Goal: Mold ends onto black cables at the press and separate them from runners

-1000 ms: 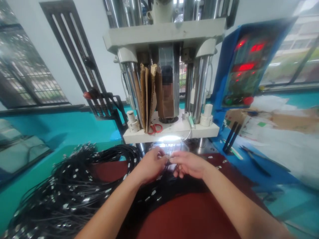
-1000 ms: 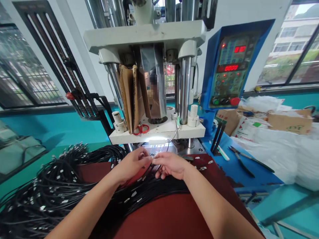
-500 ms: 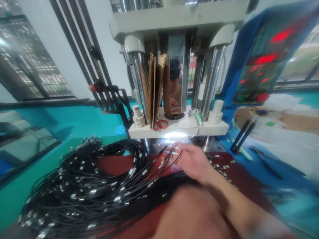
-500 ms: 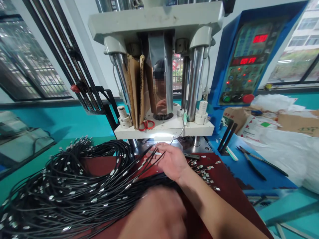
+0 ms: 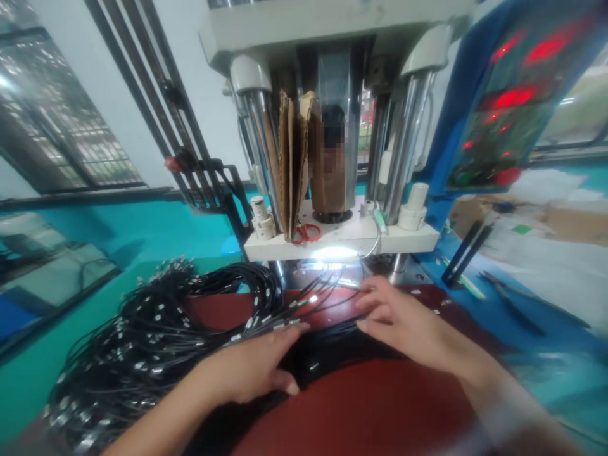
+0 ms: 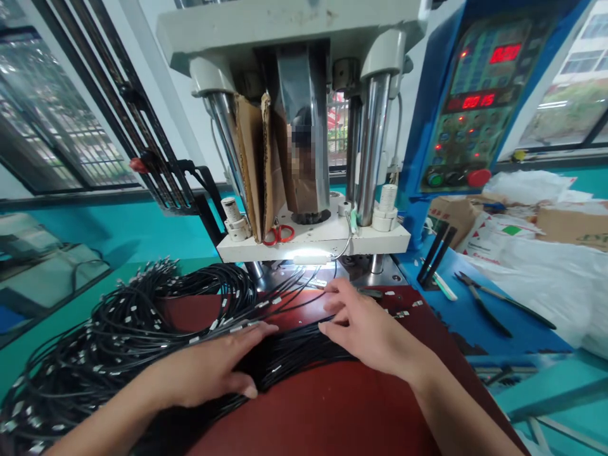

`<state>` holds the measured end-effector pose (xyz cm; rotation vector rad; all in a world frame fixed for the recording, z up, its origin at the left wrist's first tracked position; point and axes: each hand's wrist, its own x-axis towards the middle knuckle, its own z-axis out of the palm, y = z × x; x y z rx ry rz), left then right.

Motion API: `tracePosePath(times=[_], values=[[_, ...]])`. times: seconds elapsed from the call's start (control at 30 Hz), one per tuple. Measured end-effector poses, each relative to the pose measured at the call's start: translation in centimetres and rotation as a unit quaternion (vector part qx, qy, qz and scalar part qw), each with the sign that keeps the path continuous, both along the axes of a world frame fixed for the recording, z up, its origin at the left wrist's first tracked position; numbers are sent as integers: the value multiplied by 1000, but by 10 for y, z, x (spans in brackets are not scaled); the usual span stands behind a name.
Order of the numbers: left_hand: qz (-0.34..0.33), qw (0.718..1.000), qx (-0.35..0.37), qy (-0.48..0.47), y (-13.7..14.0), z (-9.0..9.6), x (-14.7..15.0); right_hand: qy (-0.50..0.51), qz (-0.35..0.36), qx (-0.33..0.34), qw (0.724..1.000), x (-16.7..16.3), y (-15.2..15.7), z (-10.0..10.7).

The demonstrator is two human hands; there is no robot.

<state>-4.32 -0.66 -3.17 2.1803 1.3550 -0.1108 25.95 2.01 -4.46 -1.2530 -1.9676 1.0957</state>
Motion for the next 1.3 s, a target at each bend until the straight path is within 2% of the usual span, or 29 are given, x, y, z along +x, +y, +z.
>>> tracePosePath(times=[0.1,0.2,0.37,0.47,0.53,0.6,0.7,0.77,0.87,0.97,1.13,1.2,1.3], values=[[-32,999,-27,12,13,15,3,-100,42,101,989,-1,-4,-11],[-74,996,-39,10,27,25,10,-223,113,204,947,-10,-7,-23],[-112,992,-46,-20,37,29,11,-343,118,325,873,-11,-13,-32],[-118,991,-41,-53,38,30,6,-358,114,365,852,-4,-19,-25],[-114,990,-33,-71,39,26,2,-365,100,342,860,0,-22,-18],[-105,991,-22,-76,41,20,-1,-357,111,274,886,4,-21,-10],[-97,992,-6,-75,44,13,-3,-289,141,178,930,-2,-11,5],[-100,992,11,-81,45,14,-4,-232,145,163,948,-14,0,15],[-86,992,31,-88,43,19,-5,-196,200,143,949,-38,17,24],[-49,994,14,-94,39,20,-6,-201,240,94,945,-49,26,22],[-17,993,-22,-114,33,16,-4,-160,184,97,965,-25,28,19],[-17,991,-33,-125,33,16,-4,-153,171,72,971,-17,27,23],[-16,988,-59,-143,34,17,-4,-151,139,56,977,-20,25,24]])
